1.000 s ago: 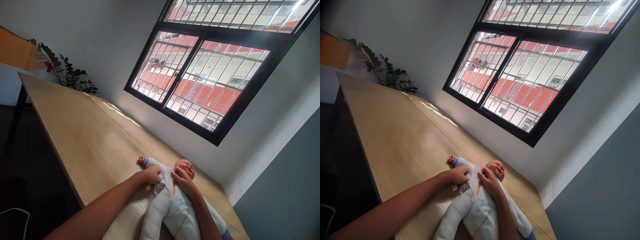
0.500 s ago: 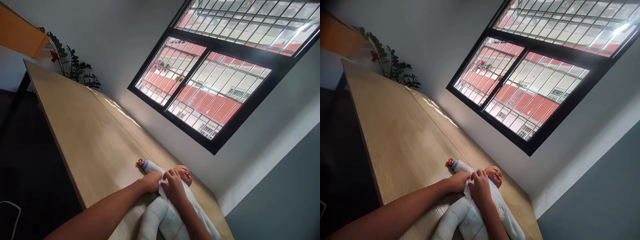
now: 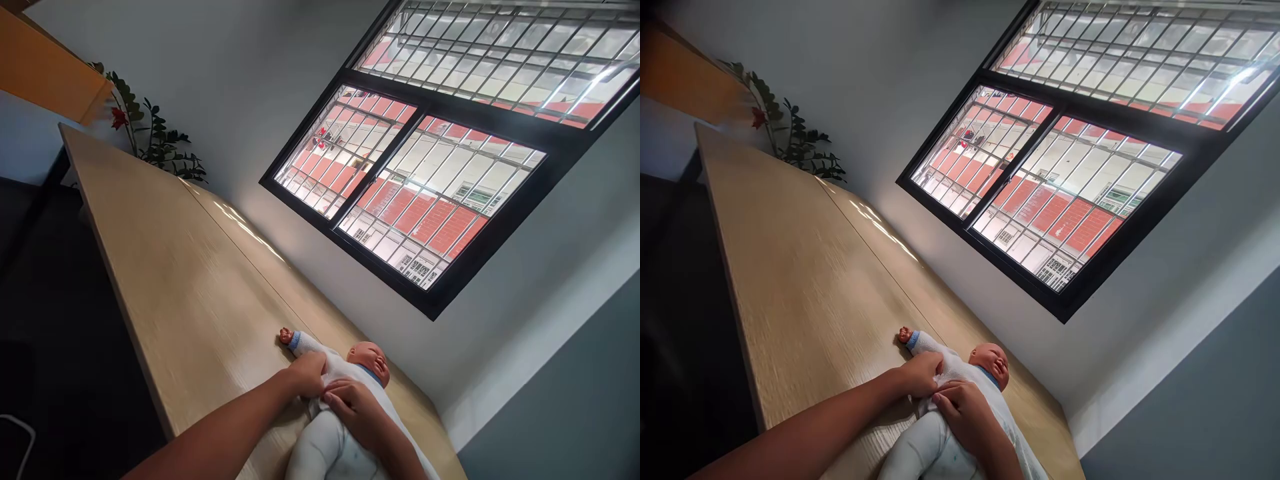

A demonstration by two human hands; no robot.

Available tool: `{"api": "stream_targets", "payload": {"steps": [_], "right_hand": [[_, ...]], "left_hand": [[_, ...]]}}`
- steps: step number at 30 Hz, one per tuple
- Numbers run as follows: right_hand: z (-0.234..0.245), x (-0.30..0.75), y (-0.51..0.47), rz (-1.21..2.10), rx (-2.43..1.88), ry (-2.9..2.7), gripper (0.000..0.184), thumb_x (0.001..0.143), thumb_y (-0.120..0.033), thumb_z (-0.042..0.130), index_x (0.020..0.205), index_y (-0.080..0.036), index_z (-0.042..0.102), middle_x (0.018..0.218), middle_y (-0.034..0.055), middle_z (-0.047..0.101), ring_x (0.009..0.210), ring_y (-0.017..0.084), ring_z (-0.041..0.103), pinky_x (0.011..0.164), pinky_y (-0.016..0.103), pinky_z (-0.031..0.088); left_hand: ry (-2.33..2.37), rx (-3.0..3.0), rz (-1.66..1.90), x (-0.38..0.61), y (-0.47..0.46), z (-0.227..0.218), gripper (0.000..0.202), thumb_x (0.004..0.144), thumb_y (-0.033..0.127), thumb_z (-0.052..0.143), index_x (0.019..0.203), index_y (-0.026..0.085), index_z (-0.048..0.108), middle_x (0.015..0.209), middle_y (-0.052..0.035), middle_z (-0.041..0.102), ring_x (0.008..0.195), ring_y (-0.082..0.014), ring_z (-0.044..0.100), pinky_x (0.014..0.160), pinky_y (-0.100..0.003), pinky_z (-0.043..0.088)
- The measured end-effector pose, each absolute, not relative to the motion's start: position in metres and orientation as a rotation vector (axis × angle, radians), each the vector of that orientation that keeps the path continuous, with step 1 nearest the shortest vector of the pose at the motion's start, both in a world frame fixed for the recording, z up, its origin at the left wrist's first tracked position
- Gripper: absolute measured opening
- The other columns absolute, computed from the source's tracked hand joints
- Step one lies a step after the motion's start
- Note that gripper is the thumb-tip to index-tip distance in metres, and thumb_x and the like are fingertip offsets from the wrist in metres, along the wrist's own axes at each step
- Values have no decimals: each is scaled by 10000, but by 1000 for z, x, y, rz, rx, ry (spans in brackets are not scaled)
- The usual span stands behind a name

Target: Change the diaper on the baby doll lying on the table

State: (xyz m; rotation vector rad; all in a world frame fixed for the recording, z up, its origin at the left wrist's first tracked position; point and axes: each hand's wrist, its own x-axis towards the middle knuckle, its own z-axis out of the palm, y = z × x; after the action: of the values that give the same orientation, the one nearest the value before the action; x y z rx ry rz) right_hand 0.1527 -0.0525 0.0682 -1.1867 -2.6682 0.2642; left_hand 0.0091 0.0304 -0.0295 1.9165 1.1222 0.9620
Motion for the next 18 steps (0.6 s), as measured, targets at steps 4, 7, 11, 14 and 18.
{"api": "stream_targets", "payload": {"steps": [4, 7, 11, 14, 18], "right_hand": [[72, 153, -56, 202, -1164, -2791, 401, 974, -388, 437, 756, -305, 763, 839, -1, 758, 870, 208, 633, 866, 305, 449], [72, 156, -55, 102, -1210, -2819, 364, 968, -396, 472, 787, -321, 778, 871, -14, 772, 908, 206, 633, 893, 304, 426], [73, 166, -52, -64, -1253, -2850, 405, 974, -431, 487, 717, -294, 767, 759, 3, 755, 874, 214, 630, 827, 314, 396], [73, 176, -50, -101, -1301, -2844, 402, 965, -444, 509, 698, -270, 755, 759, 19, 753, 895, 228, 628, 787, 322, 372], [66, 186, -52, -51, -1276, -2834, 393, 975, -429, 496, 741, -271, 769, 813, 24, 752, 912, 223, 613, 864, 344, 373]], "left_hand": [[1156, 1946, 945, 12, 33, -31, 284, 557, 137, 729, 794, 185, 579, 760, -32, 598, 770, -236, 594, 638, -285, 428], [1150, 1947, 922, 12, 34, -31, 336, 538, 91, 685, 844, 182, 578, 778, -27, 592, 744, -223, 590, 609, -272, 414], [1140, 1944, 901, 9, 35, -29, 409, 511, 51, 636, 892, 184, 564, 813, -22, 580, 756, -211, 586, 595, -251, 410], [1117, 1923, 887, 7, 37, -27, 438, 469, 21, 597, 873, 184, 552, 815, -15, 569, 755, -197, 575, 581, -237, 403], [1089, 1796, 875, 12, 41, -27, 437, 477, 47, 593, 888, 180, 530, 723, 13, 523, 658, -174, 555, 528, -235, 393]]}}
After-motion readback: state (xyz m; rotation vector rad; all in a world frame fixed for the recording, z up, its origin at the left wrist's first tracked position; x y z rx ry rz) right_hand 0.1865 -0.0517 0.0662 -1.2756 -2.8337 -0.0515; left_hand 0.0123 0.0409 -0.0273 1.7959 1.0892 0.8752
